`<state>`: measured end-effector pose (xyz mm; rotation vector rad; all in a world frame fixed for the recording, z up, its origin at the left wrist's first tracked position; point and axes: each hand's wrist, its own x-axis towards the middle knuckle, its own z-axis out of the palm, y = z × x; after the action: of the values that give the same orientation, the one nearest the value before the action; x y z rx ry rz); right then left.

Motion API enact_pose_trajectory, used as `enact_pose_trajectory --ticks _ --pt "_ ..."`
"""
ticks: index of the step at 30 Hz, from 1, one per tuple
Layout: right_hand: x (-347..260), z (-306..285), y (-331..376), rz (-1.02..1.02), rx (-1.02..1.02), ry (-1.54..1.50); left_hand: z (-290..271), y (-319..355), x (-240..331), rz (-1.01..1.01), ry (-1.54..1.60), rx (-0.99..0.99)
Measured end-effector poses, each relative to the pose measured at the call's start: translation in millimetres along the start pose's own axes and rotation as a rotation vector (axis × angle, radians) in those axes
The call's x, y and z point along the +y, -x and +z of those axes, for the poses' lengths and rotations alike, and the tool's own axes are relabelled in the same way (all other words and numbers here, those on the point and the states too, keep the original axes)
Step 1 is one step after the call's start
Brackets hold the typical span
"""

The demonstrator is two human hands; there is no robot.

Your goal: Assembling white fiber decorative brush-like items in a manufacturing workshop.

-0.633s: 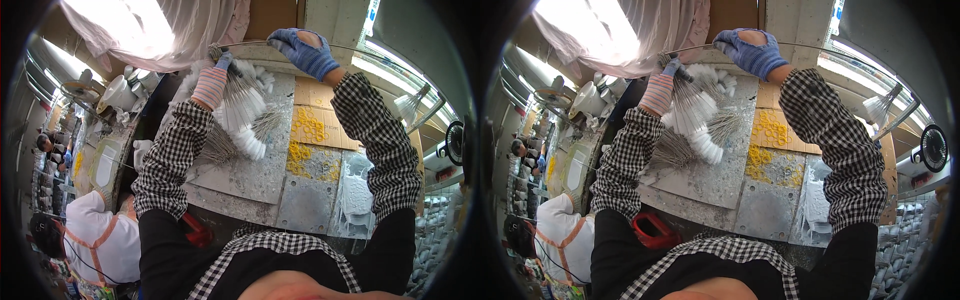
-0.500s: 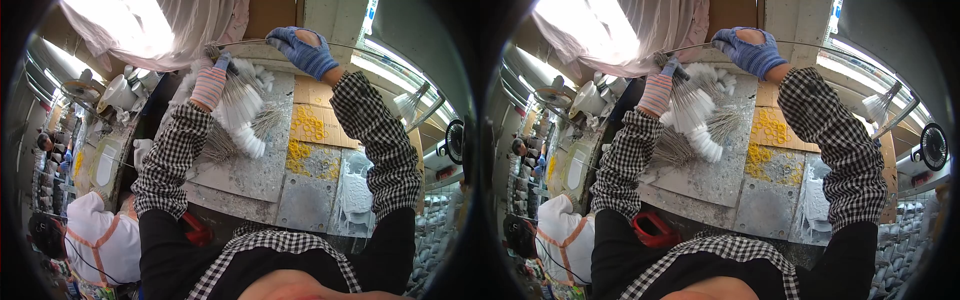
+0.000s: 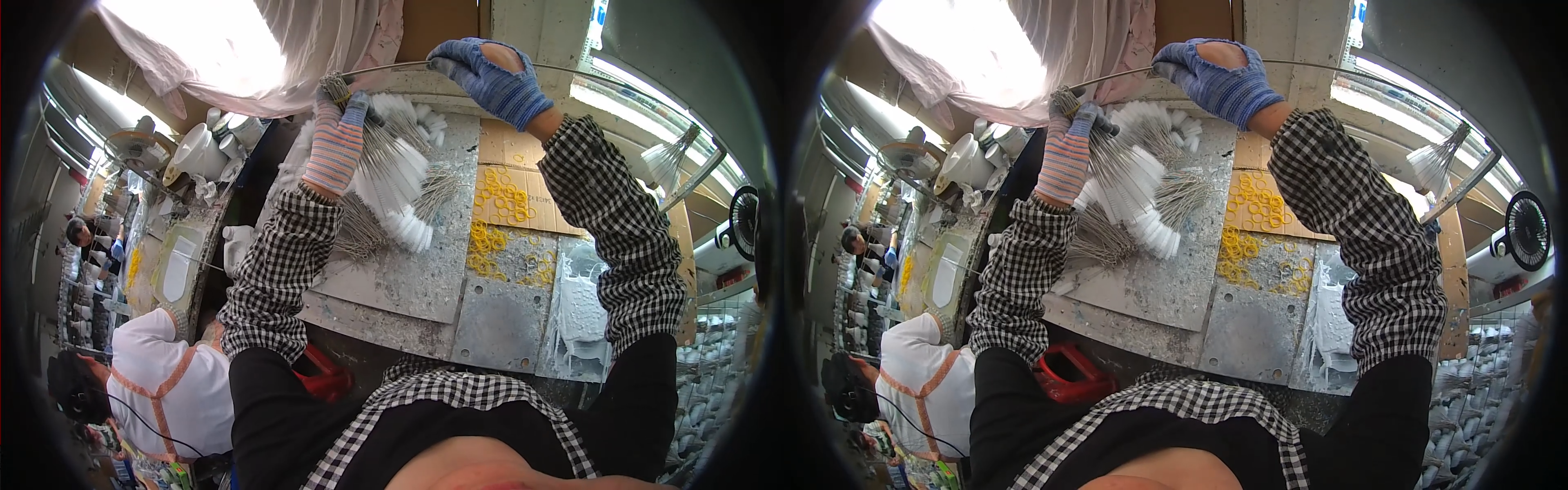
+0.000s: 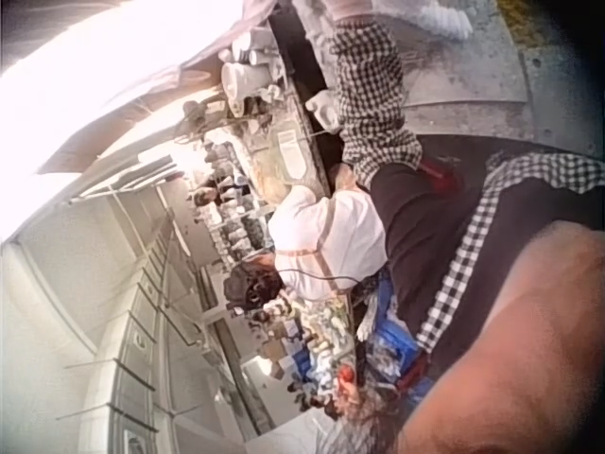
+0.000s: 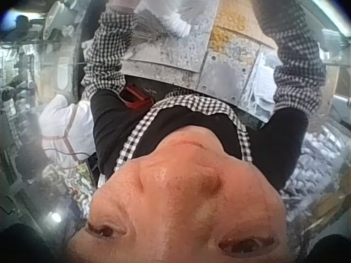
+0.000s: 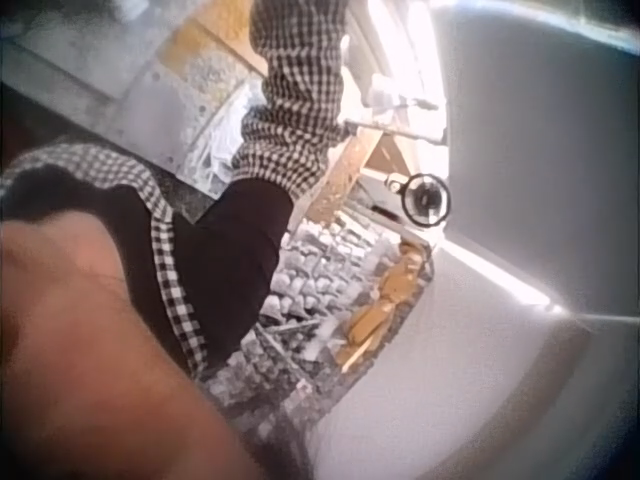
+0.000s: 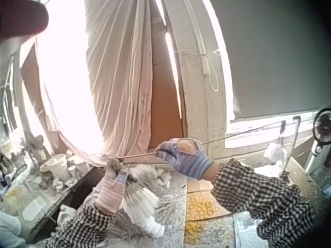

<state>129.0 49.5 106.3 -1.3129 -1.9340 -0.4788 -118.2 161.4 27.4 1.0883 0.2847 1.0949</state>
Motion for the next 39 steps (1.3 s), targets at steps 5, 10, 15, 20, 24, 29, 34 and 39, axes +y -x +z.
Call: enact_pose_trajectory --ticks 5,10,15,20,24,29,34,39 --pt "-0.6 -1.3 8.2 -0.008 -0.031 0.013 -19.3 -7.0 -14.7 -0.024 0.077 -0.03" --pt "-9.4 4.4 8.3 -0.071 -0.039 -0.048 -65.4 -25.0 -40.4 -0.005 -0.288 0.13" --pt "5.4 2.1 16.9 -0.046 -0.047 0.013 37.6 19.9 -20.2 0.185 -1.168 -0.138" --pt "-11.1 -14.3 5.6 0.078 -0.335 0.027 81.3 -11.2 -69.1 0.194 -0.715 -0.443" --pt "44.1 -4.5 17.8 0.082 -0.438 0.232 79.9 -58.2 -130.8 0.264 -0.996 -0.528" --pt "141.1 -48.5 73.5 0.125 -0.396 0.402 68.1 -7.9 -109.0 0.321 -1.387 -0.651" --pt "220.6 -129.1 111.6 0.18 -0.297 0.544 1.0 75.1 -35.5 0.046 -1.584 -0.669" --pt "236.5 -128.9 125.3 0.31 -0.436 0.49 -73.6 163.8 -18.4 -0.27 -2.164 -0.738"
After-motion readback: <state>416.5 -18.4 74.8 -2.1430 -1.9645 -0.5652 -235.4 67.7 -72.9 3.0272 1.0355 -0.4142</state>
